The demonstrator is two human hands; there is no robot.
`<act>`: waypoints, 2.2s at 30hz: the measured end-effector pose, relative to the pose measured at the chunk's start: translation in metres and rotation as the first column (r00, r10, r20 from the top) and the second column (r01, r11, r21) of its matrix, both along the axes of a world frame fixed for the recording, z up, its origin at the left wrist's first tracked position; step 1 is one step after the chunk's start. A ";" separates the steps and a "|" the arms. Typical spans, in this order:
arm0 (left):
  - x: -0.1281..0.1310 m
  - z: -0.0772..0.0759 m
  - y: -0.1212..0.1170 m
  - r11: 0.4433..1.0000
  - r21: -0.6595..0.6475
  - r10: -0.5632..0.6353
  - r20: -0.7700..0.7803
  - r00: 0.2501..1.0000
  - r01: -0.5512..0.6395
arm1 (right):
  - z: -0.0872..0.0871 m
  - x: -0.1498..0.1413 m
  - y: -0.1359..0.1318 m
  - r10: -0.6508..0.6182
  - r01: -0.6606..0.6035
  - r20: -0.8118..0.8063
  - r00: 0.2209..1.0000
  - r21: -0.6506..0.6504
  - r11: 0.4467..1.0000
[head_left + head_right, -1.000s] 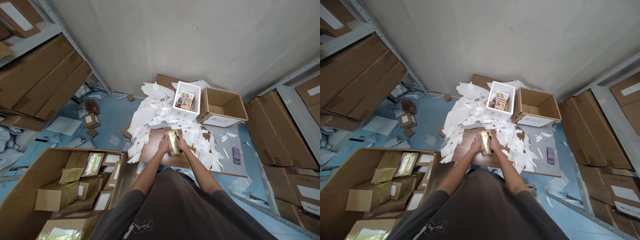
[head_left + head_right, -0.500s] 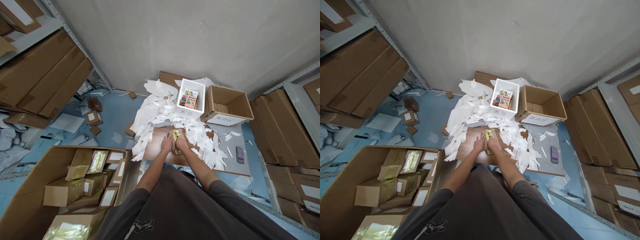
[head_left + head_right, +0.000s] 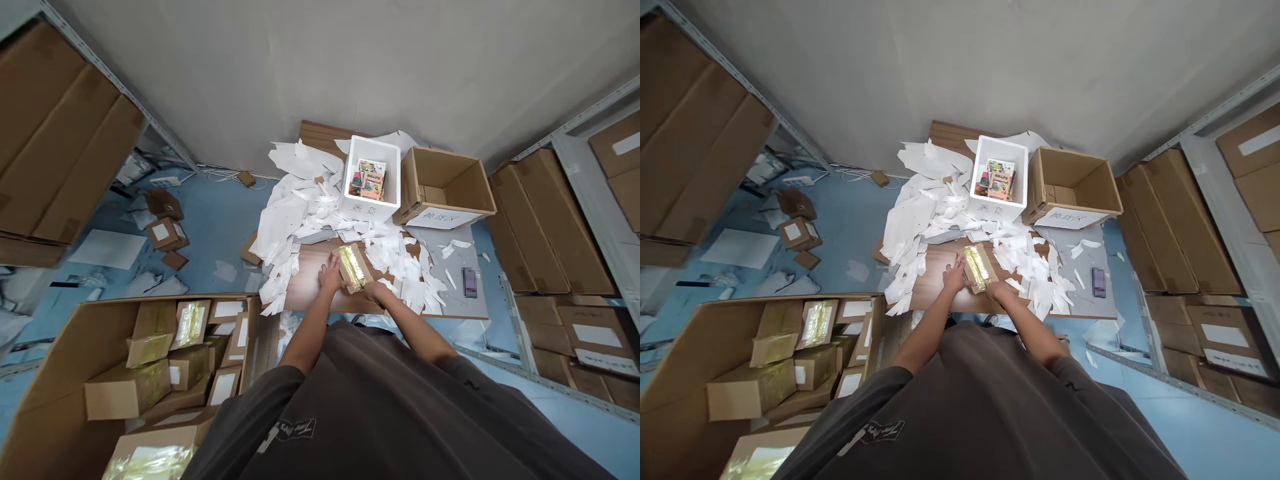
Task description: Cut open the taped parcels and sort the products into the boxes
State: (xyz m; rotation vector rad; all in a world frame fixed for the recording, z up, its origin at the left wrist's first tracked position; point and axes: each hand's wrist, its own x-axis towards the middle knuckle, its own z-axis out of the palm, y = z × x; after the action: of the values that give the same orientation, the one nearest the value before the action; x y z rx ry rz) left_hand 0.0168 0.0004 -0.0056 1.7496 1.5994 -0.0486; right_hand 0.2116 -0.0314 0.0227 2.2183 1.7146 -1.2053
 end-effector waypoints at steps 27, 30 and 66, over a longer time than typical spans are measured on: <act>0.033 0.013 -0.008 0.846 0.114 -0.529 0.063 0.846 0.521 | -0.030 0.051 0.007 -0.278 0.275 0.016 0.960 0.107 0.955; 0.040 0.010 0.002 0.890 0.071 -0.454 0.043 0.890 0.451 | -0.026 0.047 0.019 -0.258 0.252 0.040 0.965 0.113 0.961; 0.023 -0.002 -0.009 0.904 0.267 -0.335 -0.045 0.941 0.334 | -0.015 0.096 -0.073 0.176 -0.184 -0.148 0.973 -0.038 0.982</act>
State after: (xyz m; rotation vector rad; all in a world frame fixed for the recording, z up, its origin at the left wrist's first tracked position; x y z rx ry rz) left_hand 0.0398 -0.0089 -0.0077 2.2241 1.3335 0.0085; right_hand 0.3074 -0.1042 0.0081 1.9406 1.8667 -1.3769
